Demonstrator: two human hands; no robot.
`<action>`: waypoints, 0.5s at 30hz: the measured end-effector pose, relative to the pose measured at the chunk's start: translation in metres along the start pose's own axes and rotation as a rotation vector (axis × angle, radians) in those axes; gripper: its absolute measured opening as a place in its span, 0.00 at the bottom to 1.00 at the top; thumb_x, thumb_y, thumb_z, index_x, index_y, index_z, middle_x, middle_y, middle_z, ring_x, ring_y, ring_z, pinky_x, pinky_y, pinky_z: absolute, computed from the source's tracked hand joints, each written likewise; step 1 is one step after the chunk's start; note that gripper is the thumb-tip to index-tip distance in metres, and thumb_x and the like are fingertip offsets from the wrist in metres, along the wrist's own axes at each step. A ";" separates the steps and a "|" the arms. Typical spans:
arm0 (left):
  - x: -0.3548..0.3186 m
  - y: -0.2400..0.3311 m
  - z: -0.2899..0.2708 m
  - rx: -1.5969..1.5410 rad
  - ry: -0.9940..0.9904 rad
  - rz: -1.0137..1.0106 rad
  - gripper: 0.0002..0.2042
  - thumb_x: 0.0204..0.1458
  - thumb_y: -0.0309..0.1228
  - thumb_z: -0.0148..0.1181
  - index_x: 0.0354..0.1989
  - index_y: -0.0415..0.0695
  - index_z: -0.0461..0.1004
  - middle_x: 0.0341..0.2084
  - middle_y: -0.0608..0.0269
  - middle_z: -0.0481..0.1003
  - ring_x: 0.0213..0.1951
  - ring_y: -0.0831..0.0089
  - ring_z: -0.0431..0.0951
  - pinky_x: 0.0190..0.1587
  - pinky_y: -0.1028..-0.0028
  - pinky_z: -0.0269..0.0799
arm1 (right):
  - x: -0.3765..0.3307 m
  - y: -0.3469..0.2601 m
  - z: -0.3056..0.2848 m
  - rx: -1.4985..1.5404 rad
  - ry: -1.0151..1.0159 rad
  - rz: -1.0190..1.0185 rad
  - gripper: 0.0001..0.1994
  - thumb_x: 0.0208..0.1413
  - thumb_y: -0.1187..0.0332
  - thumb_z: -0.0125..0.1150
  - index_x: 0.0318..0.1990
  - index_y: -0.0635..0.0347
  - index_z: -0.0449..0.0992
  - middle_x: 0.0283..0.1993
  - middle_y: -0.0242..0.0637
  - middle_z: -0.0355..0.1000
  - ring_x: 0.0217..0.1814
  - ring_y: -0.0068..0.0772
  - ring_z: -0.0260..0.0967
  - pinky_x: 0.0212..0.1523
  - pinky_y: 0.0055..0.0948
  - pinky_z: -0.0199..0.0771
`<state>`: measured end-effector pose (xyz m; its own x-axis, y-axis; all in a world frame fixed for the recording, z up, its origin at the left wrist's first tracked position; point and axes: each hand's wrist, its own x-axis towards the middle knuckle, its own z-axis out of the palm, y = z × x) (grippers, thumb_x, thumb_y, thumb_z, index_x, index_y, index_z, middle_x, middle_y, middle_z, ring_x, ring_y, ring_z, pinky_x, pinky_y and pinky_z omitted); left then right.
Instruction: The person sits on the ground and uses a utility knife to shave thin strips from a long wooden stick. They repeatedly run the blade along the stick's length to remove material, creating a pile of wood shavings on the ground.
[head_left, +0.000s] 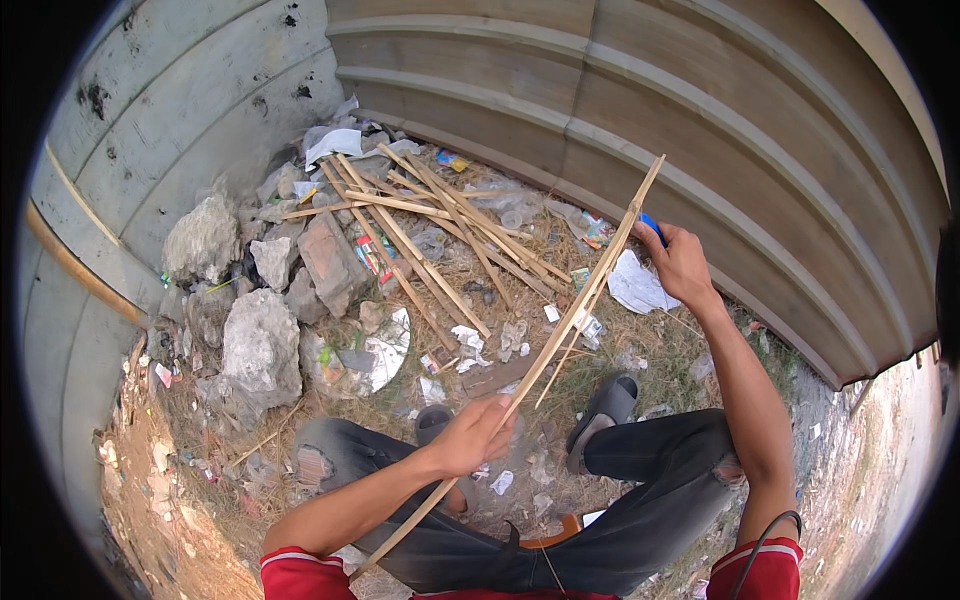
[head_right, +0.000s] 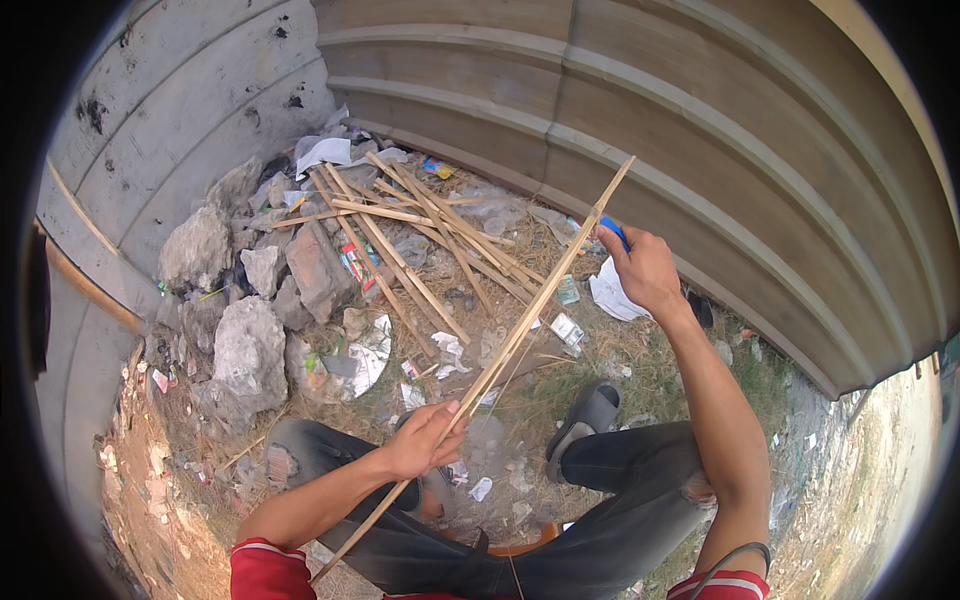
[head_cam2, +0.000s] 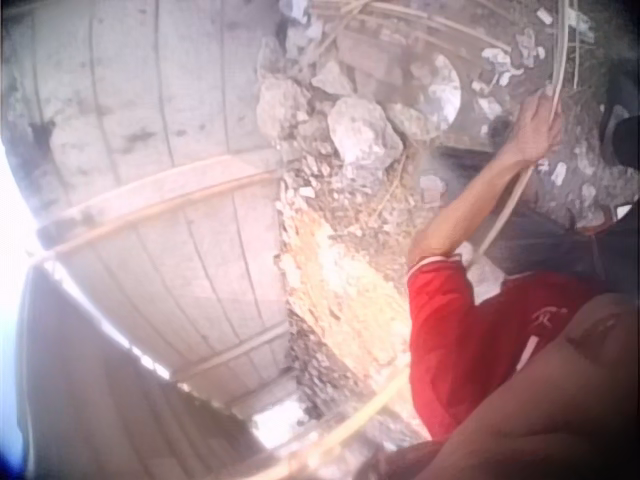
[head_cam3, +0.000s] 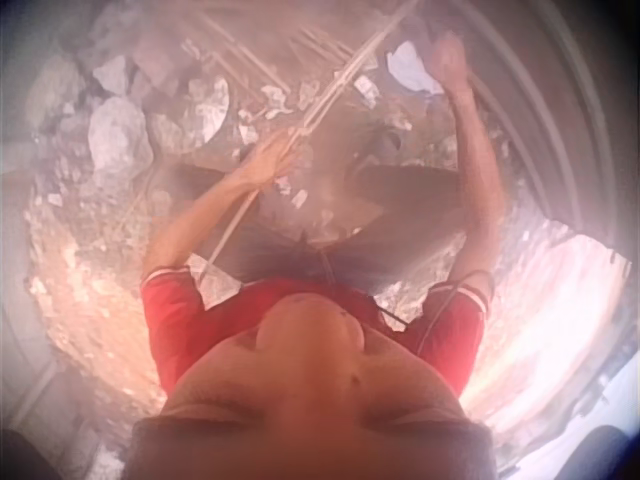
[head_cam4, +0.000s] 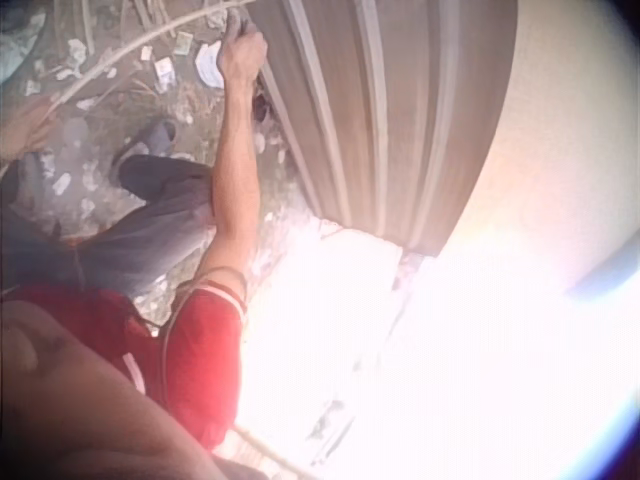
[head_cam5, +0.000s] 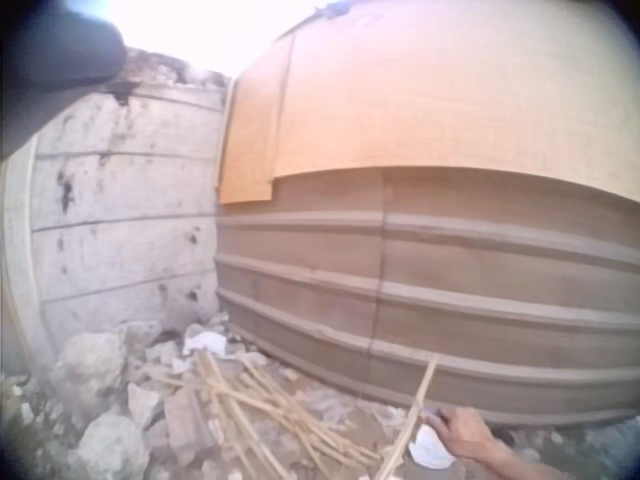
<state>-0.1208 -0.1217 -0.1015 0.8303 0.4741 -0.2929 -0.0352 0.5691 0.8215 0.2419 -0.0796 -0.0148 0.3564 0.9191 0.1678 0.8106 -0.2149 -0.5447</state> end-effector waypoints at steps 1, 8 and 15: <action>-0.007 -0.002 -0.002 0.004 -0.048 0.012 0.21 0.73 0.48 0.33 0.34 0.46 0.62 0.10 0.72 0.54 0.08 0.80 0.50 0.13 0.78 0.50 | -0.002 0.025 0.002 -0.003 0.037 -0.028 0.28 0.67 0.44 0.53 0.36 0.66 0.81 0.22 0.52 0.73 0.27 0.54 0.73 0.35 0.48 0.70; -0.002 -0.006 -0.011 -0.035 -0.066 -0.068 0.20 0.74 0.46 0.33 0.34 0.46 0.62 0.10 0.73 0.55 0.08 0.81 0.50 0.13 0.79 0.50 | -0.008 0.017 0.003 -0.127 0.100 0.033 0.31 0.63 0.40 0.55 0.31 0.65 0.80 0.20 0.53 0.69 0.26 0.59 0.67 0.33 0.49 0.68; -0.002 -0.011 -0.020 -0.060 -0.061 -0.093 0.19 0.74 0.45 0.34 0.34 0.47 0.63 0.09 0.73 0.55 0.08 0.81 0.50 0.12 0.79 0.48 | -0.012 0.003 0.001 -0.158 0.102 0.019 0.29 0.60 0.42 0.59 0.29 0.66 0.79 0.20 0.55 0.69 0.28 0.61 0.69 0.34 0.50 0.67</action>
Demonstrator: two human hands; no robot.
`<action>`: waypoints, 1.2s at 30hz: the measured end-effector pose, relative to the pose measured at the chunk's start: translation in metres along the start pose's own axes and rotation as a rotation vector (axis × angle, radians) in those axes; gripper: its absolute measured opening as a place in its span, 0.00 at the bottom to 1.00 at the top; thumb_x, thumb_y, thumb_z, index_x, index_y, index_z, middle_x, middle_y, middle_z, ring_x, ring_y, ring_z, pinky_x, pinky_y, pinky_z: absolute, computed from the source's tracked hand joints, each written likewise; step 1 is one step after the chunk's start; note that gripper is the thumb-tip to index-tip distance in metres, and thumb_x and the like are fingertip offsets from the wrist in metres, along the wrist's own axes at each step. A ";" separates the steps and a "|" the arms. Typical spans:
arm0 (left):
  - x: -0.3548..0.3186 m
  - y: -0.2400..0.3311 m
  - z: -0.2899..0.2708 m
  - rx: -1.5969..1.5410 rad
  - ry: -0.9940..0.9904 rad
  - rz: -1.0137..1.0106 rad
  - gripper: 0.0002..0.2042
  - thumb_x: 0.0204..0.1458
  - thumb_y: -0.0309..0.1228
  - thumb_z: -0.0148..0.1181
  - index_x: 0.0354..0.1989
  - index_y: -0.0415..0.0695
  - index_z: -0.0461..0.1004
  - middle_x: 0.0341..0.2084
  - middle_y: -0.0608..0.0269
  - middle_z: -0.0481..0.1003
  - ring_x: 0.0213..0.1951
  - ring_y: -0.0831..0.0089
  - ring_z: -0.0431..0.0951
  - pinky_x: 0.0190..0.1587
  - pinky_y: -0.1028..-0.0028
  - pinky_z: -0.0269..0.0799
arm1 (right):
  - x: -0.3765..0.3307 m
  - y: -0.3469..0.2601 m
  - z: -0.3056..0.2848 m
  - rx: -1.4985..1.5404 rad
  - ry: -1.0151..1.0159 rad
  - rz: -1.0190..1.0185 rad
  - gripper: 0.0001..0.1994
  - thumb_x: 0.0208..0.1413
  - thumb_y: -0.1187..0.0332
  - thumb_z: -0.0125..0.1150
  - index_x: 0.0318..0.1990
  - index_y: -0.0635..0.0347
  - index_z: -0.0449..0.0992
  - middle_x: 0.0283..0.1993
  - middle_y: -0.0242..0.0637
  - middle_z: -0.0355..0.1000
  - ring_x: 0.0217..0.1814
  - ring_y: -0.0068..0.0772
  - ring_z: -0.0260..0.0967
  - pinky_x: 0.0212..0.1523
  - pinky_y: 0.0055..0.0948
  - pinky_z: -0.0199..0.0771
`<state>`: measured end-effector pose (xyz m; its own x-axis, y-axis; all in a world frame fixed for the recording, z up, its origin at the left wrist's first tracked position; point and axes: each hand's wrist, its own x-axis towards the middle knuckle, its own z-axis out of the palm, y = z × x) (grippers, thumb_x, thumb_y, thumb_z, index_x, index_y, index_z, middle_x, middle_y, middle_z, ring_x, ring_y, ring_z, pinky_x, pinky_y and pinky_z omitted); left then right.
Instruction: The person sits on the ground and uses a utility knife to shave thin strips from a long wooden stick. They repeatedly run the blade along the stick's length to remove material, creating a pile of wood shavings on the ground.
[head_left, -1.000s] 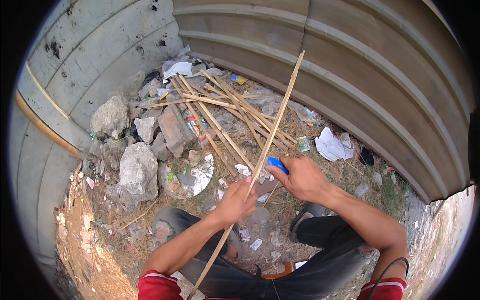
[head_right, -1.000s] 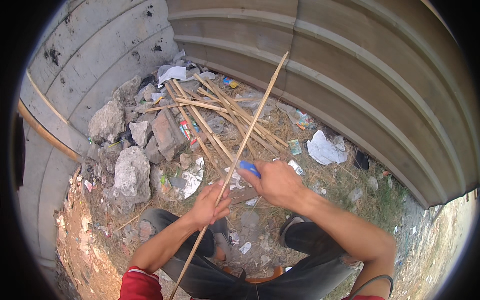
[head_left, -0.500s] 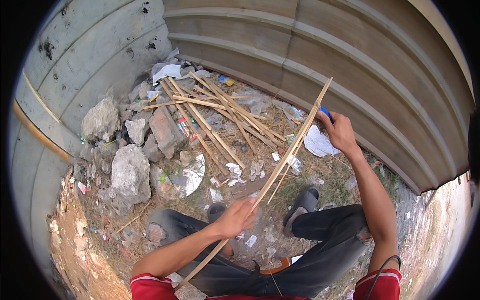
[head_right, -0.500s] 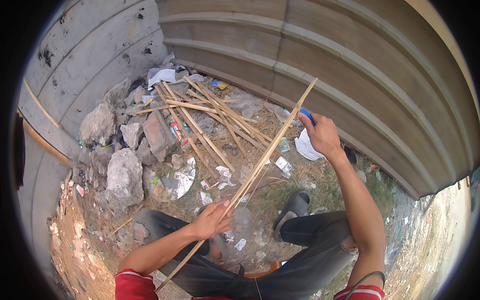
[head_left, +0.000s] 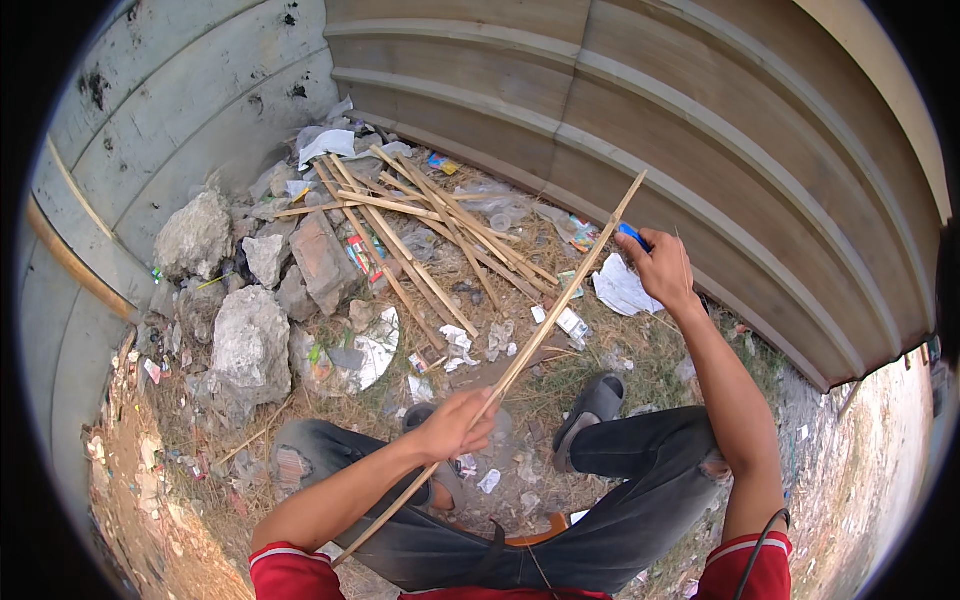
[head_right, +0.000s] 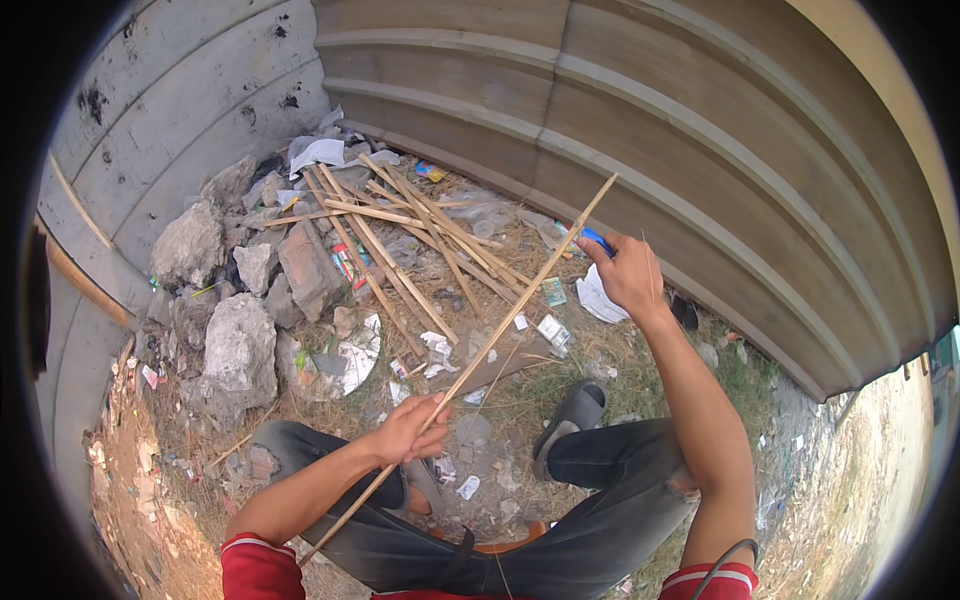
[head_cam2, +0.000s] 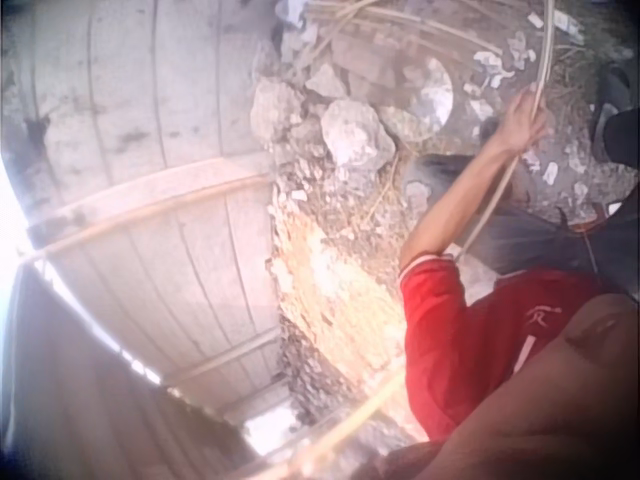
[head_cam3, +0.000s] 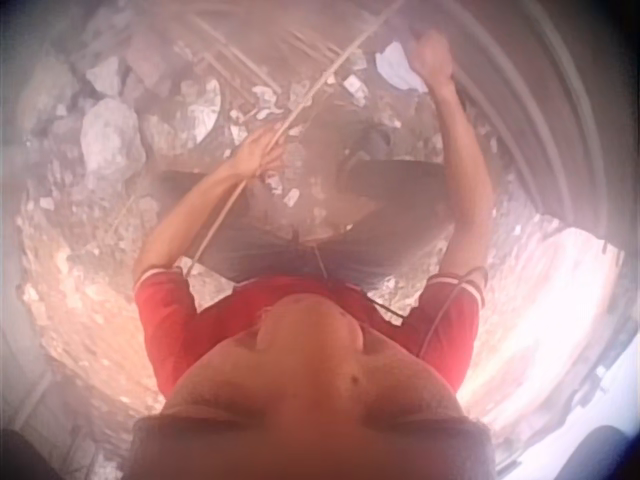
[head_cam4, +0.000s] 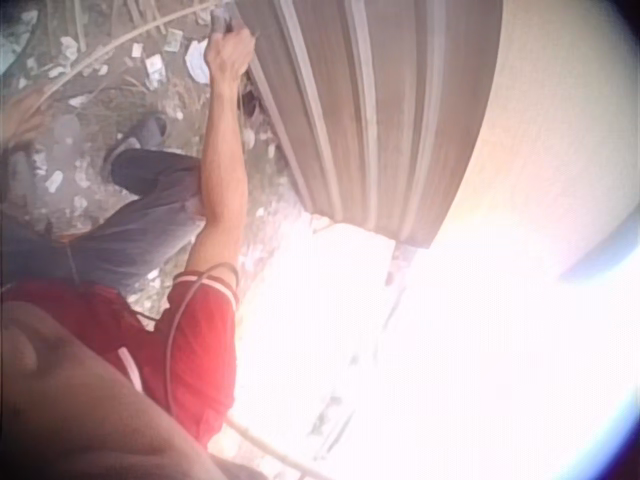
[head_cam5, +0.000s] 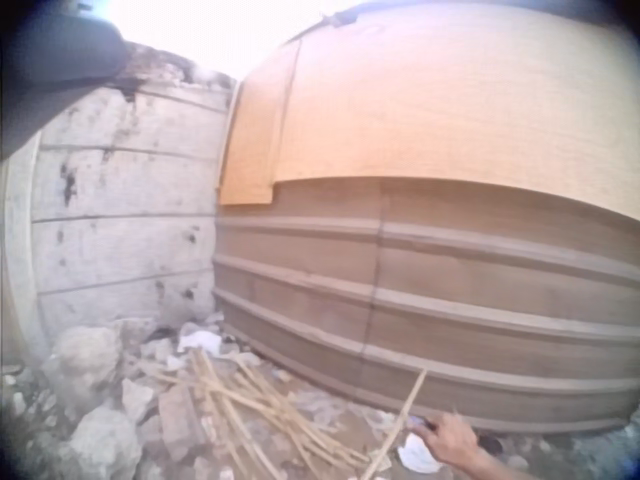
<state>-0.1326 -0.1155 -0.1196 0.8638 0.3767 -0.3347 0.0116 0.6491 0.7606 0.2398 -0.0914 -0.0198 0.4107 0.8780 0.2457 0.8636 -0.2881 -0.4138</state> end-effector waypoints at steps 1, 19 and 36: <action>0.001 -0.001 -0.001 -0.023 -0.010 -0.004 0.19 0.74 0.45 0.34 0.34 0.47 0.63 0.09 0.73 0.55 0.08 0.81 0.50 0.12 0.79 0.48 | -0.001 0.002 0.002 -0.004 0.013 -0.017 0.29 0.60 0.42 0.60 0.29 0.66 0.79 0.21 0.55 0.70 0.28 0.61 0.70 0.34 0.50 0.68; 0.005 0.000 0.000 -0.289 -0.105 -0.280 0.11 0.70 0.36 0.39 0.35 0.47 0.64 0.08 0.73 0.55 0.07 0.82 0.52 0.10 0.80 0.44 | 0.005 0.089 0.014 0.804 -0.769 0.304 0.20 0.49 0.70 0.71 0.18 0.47 0.60 0.15 0.21 0.56 0.13 0.16 0.47 0.16 0.26 0.42; 0.009 -0.005 -0.007 -0.192 -0.042 -0.278 0.16 0.73 0.41 0.36 0.33 0.47 0.63 0.08 0.72 0.54 0.08 0.80 0.52 0.09 0.79 0.48 | -0.002 0.050 -0.005 0.062 -0.038 -0.430 0.20 0.47 0.60 0.77 0.46 0.58 0.81 0.53 0.39 0.75 0.47 0.51 0.76 0.47 0.44 0.76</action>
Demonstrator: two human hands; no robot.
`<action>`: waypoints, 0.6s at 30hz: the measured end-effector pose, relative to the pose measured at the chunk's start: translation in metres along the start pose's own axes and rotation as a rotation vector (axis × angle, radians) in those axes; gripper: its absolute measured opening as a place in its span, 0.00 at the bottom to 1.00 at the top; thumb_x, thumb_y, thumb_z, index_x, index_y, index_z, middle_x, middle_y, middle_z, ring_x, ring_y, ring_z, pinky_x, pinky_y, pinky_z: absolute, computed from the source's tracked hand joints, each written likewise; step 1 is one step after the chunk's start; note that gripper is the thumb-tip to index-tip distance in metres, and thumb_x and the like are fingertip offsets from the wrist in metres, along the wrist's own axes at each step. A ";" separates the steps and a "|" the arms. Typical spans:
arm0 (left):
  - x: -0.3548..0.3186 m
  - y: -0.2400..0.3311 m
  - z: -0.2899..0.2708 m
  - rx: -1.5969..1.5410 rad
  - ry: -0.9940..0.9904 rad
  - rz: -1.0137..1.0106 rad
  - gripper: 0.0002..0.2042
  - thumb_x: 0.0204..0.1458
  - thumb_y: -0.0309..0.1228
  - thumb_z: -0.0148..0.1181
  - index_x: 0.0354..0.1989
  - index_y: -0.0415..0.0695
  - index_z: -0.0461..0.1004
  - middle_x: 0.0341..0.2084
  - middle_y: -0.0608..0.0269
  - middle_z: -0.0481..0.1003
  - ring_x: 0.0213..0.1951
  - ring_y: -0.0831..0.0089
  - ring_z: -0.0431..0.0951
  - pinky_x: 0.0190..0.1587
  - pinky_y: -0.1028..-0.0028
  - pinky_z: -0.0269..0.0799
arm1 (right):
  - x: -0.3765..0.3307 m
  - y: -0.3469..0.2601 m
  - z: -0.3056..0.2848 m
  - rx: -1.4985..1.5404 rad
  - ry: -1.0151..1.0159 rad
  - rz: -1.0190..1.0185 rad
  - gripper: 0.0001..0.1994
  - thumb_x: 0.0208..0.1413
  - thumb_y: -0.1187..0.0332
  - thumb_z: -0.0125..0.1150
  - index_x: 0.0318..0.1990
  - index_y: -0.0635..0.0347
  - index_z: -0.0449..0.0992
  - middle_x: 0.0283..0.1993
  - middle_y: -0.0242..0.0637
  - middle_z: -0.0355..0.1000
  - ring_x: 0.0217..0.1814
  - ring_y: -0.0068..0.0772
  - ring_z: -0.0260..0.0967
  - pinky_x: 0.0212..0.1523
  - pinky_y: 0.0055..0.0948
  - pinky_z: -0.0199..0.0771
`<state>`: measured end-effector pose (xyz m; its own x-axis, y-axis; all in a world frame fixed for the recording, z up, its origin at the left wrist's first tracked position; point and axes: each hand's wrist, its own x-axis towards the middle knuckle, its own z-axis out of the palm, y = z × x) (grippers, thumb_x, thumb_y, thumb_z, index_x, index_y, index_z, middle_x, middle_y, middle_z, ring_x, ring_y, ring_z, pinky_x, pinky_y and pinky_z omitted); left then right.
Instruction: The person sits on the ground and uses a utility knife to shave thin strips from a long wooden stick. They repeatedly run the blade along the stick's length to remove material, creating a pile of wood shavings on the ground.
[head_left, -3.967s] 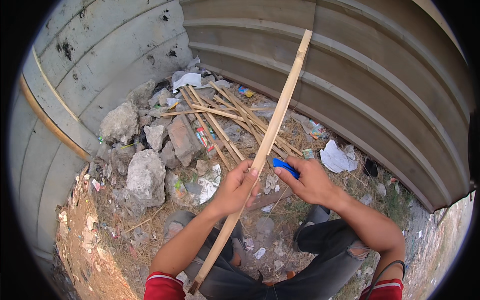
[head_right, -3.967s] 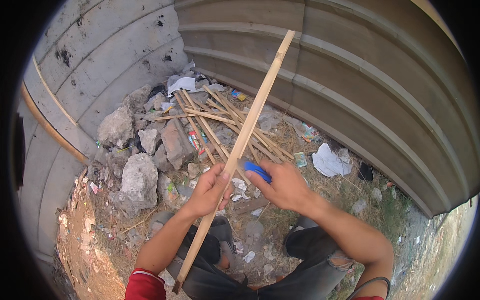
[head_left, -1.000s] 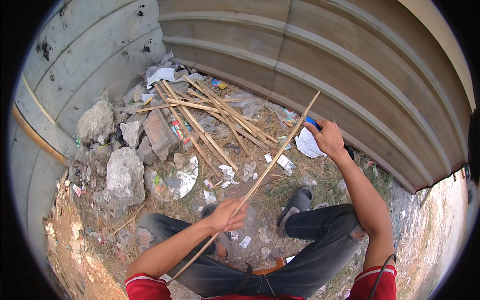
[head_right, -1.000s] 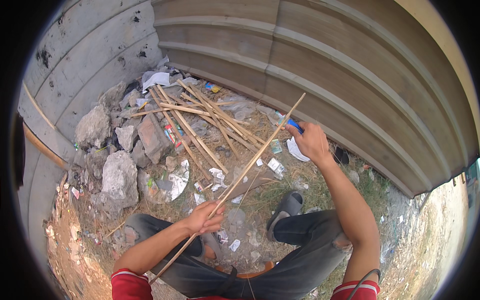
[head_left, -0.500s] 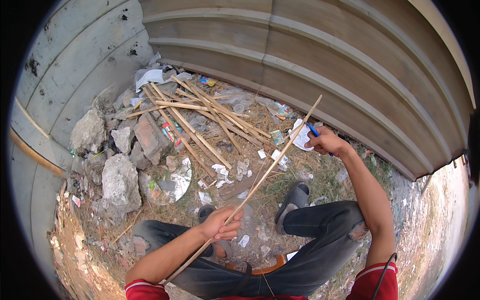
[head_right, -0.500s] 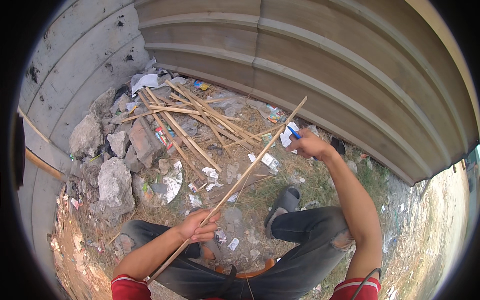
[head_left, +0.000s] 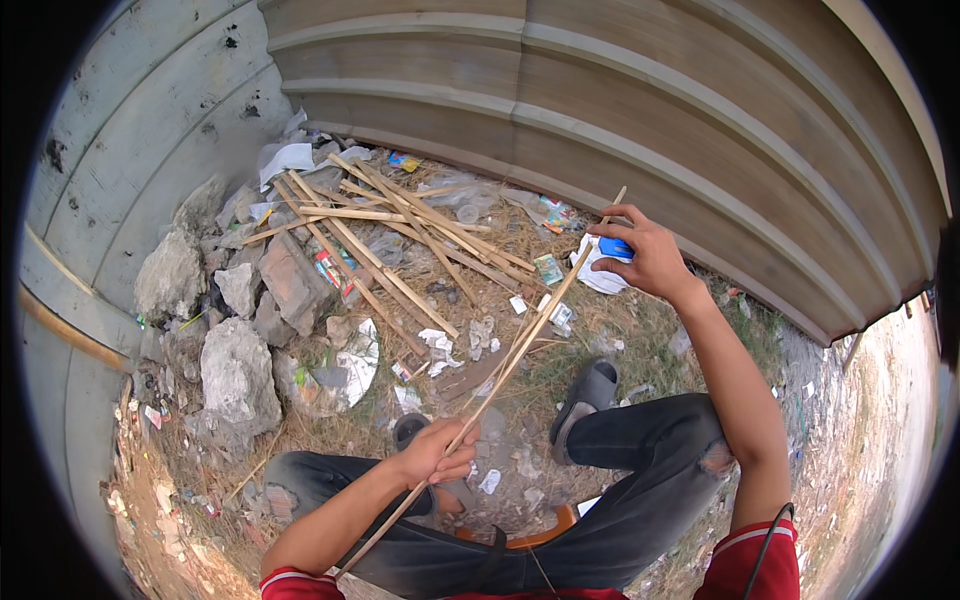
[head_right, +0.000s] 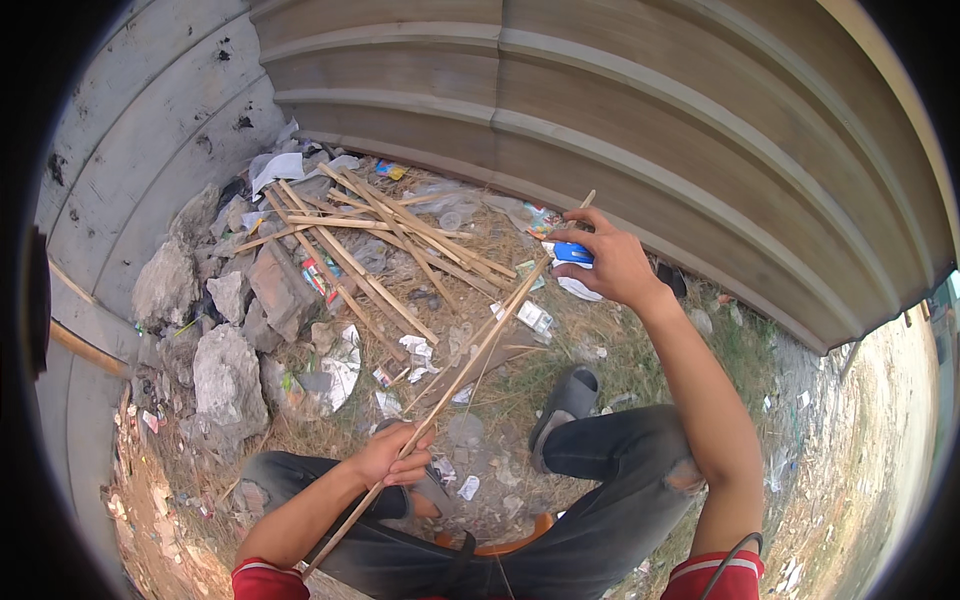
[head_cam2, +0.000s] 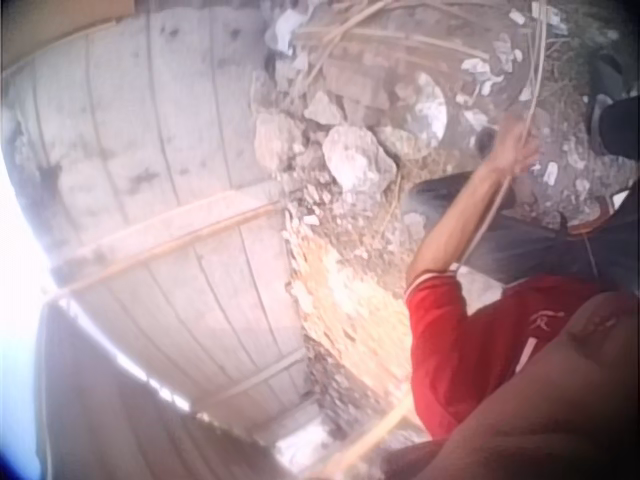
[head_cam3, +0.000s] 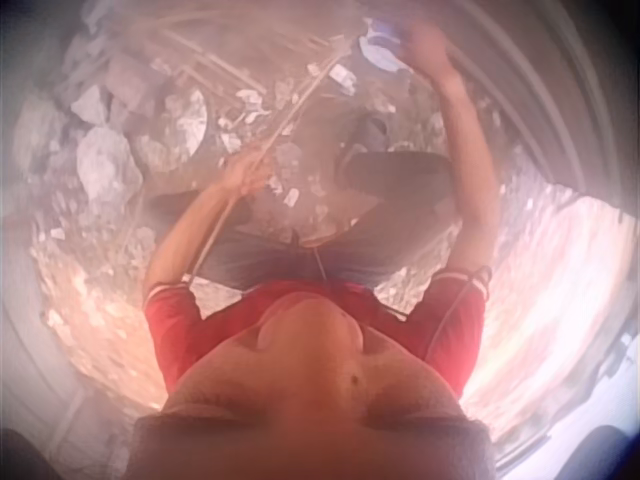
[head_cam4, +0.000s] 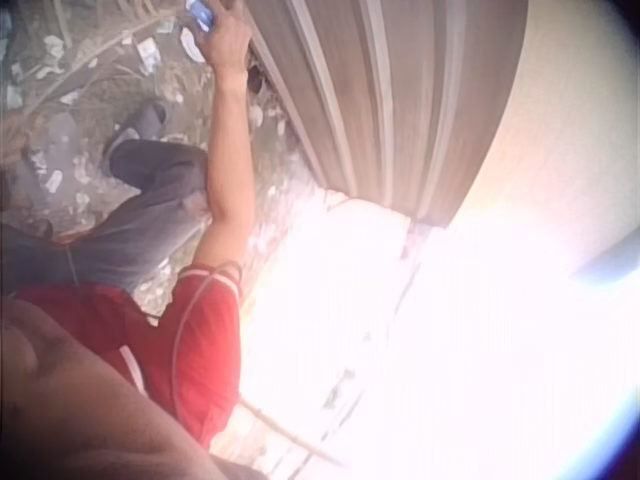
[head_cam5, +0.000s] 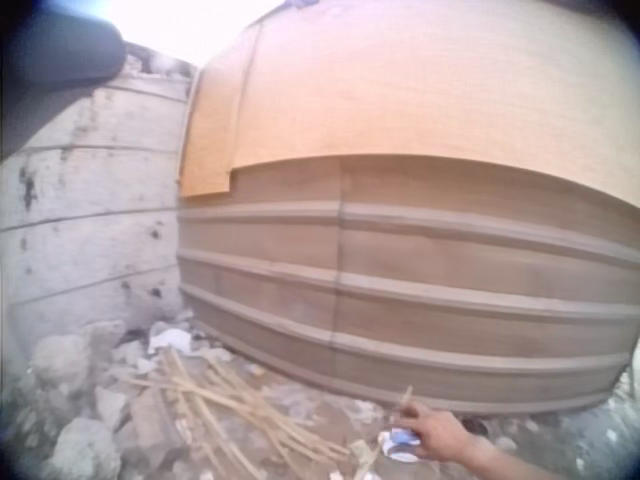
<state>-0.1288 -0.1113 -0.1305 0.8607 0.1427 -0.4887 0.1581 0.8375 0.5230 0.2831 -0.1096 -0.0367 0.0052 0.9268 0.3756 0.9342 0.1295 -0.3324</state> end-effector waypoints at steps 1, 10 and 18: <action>0.001 -0.001 0.000 0.004 -0.019 -0.013 0.17 0.73 0.41 0.35 0.33 0.46 0.63 0.08 0.72 0.54 0.08 0.80 0.52 0.09 0.79 0.48 | 0.001 0.013 0.007 -0.018 -0.015 -0.059 0.20 0.47 0.58 0.76 0.45 0.57 0.82 0.53 0.37 0.75 0.47 0.49 0.77 0.47 0.43 0.77; 0.000 -0.013 -0.005 0.023 -0.090 -0.090 0.17 0.73 0.44 0.38 0.34 0.46 0.62 0.09 0.71 0.55 0.08 0.81 0.52 0.10 0.80 0.47 | -0.008 0.044 0.007 0.360 -0.276 0.181 0.10 0.54 0.64 0.73 0.37 0.61 0.83 0.34 0.37 0.82 0.36 0.34 0.77 0.41 0.36 0.75; 0.003 -0.013 0.002 0.119 -0.079 -0.036 0.19 0.73 0.46 0.36 0.33 0.45 0.63 0.09 0.71 0.55 0.07 0.81 0.52 0.10 0.80 0.47 | -0.008 0.055 0.013 0.917 0.058 0.548 0.12 0.67 0.61 0.60 0.37 0.63 0.76 0.30 0.34 0.78 0.23 0.18 0.65 0.28 0.24 0.71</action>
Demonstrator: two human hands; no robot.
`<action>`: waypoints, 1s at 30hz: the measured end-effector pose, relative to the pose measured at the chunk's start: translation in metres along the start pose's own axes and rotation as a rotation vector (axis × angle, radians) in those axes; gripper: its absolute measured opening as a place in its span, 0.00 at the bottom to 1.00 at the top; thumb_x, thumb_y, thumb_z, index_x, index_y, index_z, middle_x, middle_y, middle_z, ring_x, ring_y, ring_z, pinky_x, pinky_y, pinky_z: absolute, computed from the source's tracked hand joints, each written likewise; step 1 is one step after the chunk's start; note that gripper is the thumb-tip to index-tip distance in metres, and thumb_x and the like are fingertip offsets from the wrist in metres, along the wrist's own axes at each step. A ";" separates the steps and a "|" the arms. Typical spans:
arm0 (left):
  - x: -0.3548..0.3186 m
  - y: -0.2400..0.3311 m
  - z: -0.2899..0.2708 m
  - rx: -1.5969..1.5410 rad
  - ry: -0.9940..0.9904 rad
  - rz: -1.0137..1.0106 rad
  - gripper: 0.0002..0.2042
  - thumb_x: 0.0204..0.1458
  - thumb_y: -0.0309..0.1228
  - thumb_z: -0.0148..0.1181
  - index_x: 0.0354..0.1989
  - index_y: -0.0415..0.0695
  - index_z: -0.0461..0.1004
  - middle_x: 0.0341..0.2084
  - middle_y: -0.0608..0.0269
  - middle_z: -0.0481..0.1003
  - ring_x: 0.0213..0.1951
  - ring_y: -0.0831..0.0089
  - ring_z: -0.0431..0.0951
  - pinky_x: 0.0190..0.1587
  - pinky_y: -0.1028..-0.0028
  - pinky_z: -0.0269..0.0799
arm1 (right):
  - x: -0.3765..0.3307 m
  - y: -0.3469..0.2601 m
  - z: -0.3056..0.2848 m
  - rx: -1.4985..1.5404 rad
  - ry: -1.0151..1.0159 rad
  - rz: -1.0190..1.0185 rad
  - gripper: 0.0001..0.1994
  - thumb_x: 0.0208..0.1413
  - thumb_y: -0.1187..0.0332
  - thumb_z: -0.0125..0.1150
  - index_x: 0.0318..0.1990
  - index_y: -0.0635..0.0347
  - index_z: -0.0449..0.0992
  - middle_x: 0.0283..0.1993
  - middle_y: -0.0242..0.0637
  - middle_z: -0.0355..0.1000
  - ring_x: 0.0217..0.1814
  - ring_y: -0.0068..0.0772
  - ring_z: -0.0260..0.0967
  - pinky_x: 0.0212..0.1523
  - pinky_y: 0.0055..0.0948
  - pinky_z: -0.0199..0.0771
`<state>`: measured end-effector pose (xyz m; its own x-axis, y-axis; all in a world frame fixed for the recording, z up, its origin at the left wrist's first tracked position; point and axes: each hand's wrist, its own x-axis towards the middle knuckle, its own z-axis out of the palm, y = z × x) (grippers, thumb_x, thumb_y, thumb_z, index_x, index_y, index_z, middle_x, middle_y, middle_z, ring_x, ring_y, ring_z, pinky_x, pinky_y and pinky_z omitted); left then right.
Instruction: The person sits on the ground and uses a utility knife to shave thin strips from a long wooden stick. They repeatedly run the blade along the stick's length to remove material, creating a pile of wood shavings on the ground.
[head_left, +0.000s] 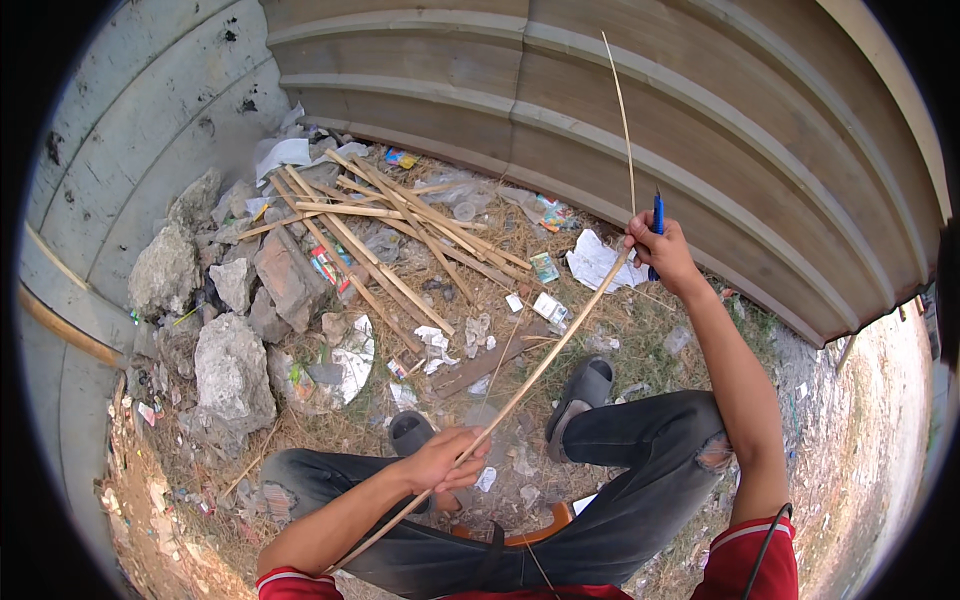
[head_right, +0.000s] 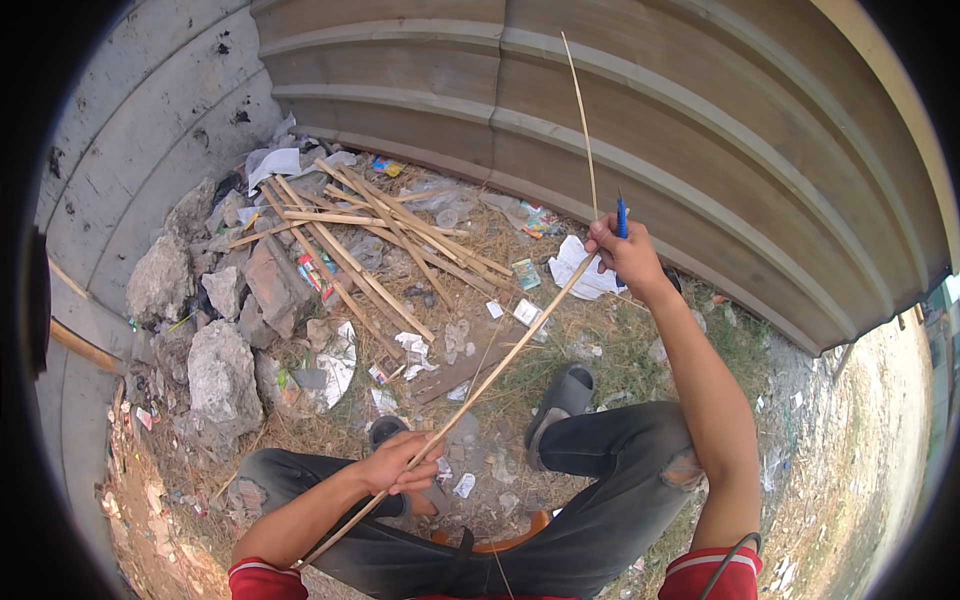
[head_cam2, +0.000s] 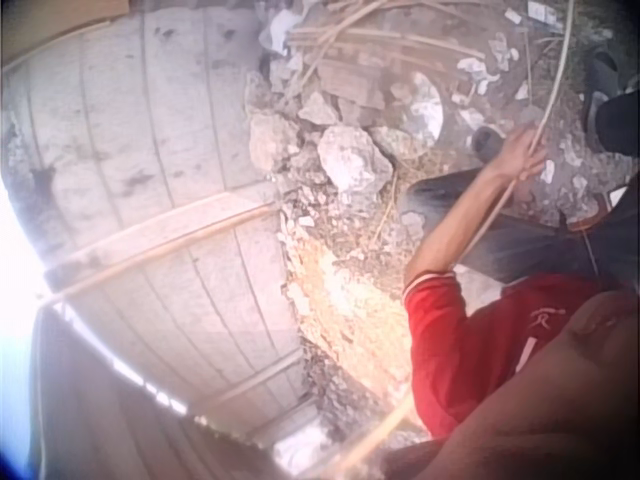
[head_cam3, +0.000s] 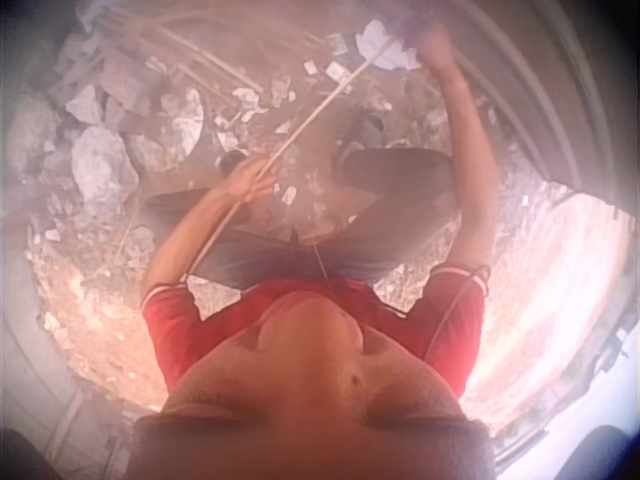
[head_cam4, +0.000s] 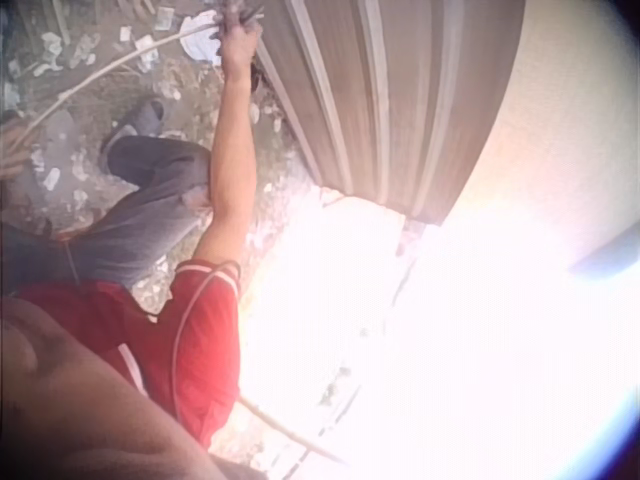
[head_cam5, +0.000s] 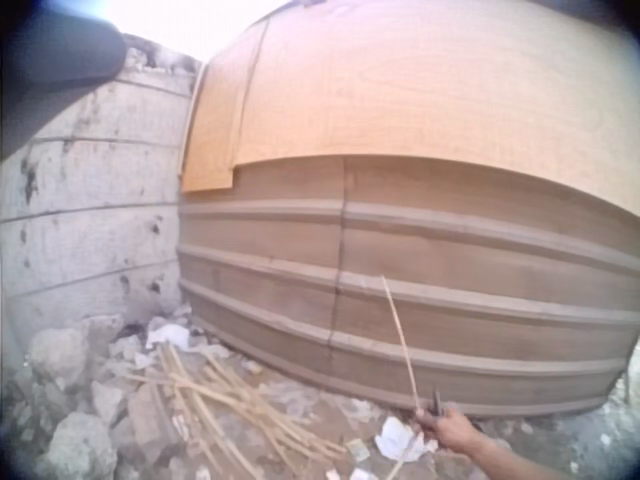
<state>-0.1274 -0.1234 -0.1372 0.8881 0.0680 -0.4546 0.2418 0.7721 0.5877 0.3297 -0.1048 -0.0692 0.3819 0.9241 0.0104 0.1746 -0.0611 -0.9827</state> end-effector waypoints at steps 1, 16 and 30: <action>0.000 0.000 0.002 0.004 0.004 0.008 0.20 0.73 0.46 0.36 0.33 0.45 0.63 0.09 0.71 0.55 0.08 0.81 0.52 0.10 0.80 0.48 | 0.001 -0.003 -0.003 0.099 0.024 0.019 0.12 0.67 0.60 0.60 0.40 0.61 0.74 0.30 0.32 0.74 0.19 0.15 0.57 0.27 0.24 0.70; -0.005 -0.010 -0.007 0.155 0.000 0.057 0.20 0.74 0.44 0.33 0.33 0.45 0.62 0.10 0.72 0.58 0.10 0.81 0.55 0.14 0.80 0.54 | -0.020 -0.008 -0.019 -0.243 0.389 0.318 0.20 0.64 0.51 0.64 0.47 0.61 0.74 0.42 0.46 0.81 0.21 0.18 0.59 0.25 0.22 0.68; 0.022 0.064 0.042 0.428 0.035 0.428 0.32 0.71 0.50 0.42 0.74 0.40 0.47 0.38 0.57 0.78 0.16 0.81 0.70 0.19 0.81 0.64 | -0.042 -0.063 0.090 0.051 -0.148 0.135 0.21 0.66 0.49 0.60 0.46 0.61 0.72 0.40 0.43 0.81 0.20 0.18 0.64 0.27 0.28 0.72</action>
<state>-0.0760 -0.0994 -0.0811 0.9295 0.3431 -0.1355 0.0078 0.3491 0.9371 0.2203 -0.1059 -0.0240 0.2606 0.9544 -0.1453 0.0838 -0.1723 -0.9815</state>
